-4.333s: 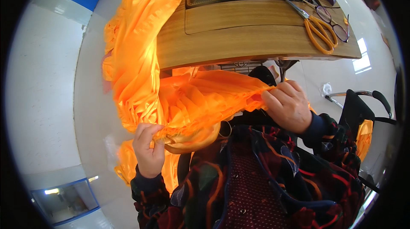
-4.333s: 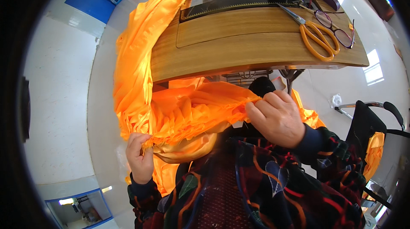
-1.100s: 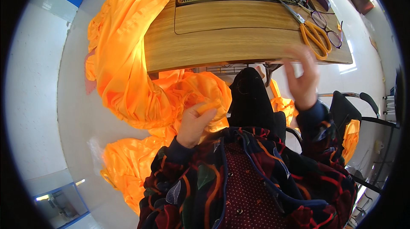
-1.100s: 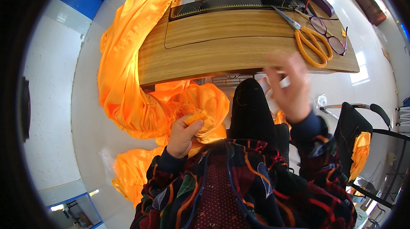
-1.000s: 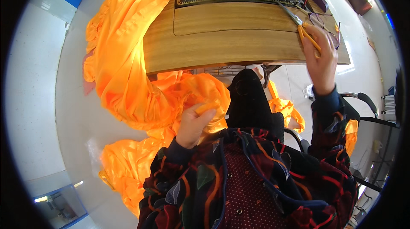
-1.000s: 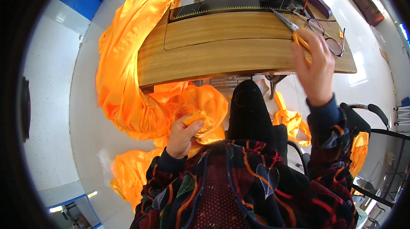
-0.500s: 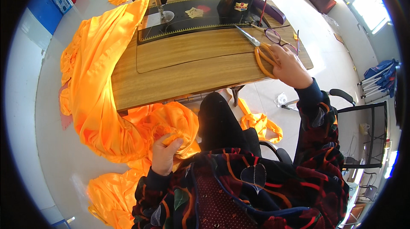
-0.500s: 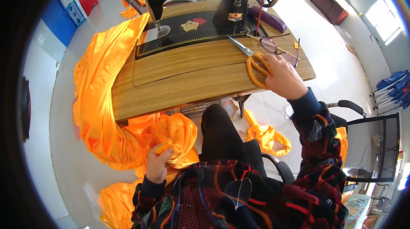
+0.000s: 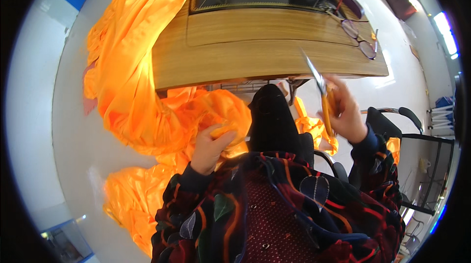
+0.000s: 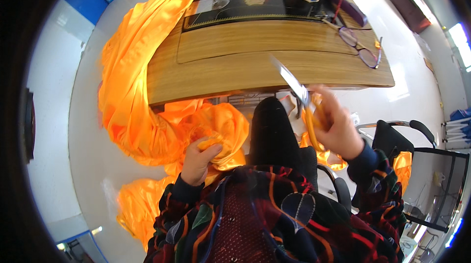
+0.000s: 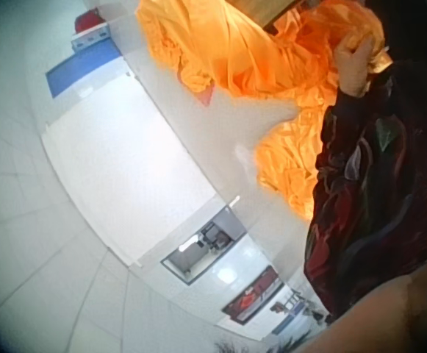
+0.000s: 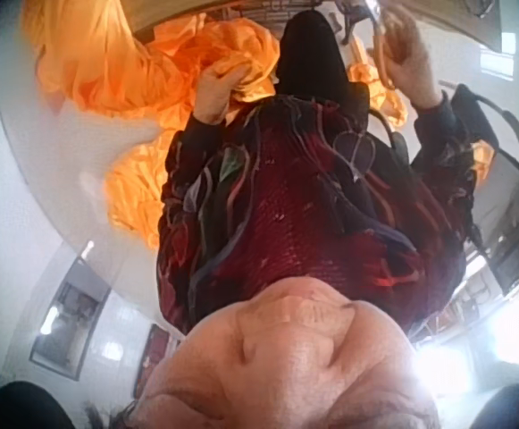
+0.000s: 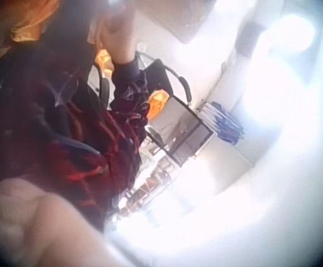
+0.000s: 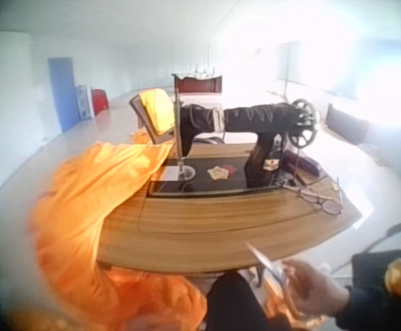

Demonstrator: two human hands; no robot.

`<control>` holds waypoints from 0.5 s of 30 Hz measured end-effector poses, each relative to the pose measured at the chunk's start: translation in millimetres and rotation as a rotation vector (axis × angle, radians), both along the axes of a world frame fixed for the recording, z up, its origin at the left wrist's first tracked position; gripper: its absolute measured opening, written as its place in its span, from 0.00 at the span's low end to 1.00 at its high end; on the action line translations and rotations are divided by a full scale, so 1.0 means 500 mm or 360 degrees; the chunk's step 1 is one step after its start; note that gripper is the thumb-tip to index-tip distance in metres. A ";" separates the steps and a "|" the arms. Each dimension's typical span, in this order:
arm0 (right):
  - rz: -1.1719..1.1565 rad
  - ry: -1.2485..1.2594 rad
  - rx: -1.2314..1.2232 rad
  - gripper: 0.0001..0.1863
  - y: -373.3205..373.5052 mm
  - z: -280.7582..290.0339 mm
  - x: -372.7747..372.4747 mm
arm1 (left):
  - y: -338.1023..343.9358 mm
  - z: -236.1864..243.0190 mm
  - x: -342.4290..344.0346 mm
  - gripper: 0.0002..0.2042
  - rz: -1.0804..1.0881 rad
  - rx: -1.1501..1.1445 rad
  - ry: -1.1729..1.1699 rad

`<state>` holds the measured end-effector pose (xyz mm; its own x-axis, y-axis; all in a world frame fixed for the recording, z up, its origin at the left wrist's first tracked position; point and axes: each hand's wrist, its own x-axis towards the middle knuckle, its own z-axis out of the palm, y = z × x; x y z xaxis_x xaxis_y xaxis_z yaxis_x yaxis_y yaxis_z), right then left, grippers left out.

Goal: The person handles a large piece of orange fabric, unfolding and aligning it on a table. They use scissors to cut a strip from the fabric, then continue to fold and arrange the remaining material.

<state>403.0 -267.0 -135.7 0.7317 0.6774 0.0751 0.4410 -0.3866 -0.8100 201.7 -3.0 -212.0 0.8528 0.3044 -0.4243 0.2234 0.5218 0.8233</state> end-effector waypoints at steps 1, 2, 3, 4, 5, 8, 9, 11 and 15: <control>0.0098 0.0193 -0.0025 0.36 0.000 -0.011 -0.024 | 0.001 -0.002 -0.001 0.11 -0.0012 -0.0046 -0.0018; 0.0285 0.0376 -0.0031 0.37 0.003 -0.027 -0.042 | 0.003 -0.003 -0.001 0.11 -0.0035 -0.0114 -0.0089; 0.0465 0.0570 -0.0062 0.38 0.005 -0.043 -0.058 | 0.005 -0.004 0.000 0.11 -0.0068 -0.0101 -0.0057; 0.0552 0.0720 0.0052 0.36 0.024 -0.075 -0.077 | 0.006 -0.004 -0.001 0.11 -0.0104 -0.0105 -0.0066; 0.0602 0.1000 0.0097 0.34 0.030 -0.096 -0.094 | 0.007 -0.003 -0.001 0.11 -0.0125 -0.0098 -0.0088; 0.0803 0.1363 0.0219 0.32 0.037 -0.139 -0.120 | 0.005 -0.001 0.000 0.10 -0.0123 -0.0157 -0.0097; 0.0875 0.1413 0.0328 0.32 0.041 -0.148 -0.123 | 0.004 -0.002 0.001 0.10 -0.0109 -0.0139 -0.0089; 0.0892 0.1356 0.0146 0.33 0.036 -0.150 -0.114 | 0.002 -0.002 0.001 0.10 -0.0094 -0.0138 -0.0121; 0.1010 0.0943 -0.0114 0.37 0.044 -0.139 -0.101 | 0.001 -0.003 0.002 0.09 -0.0133 -0.0137 -0.0137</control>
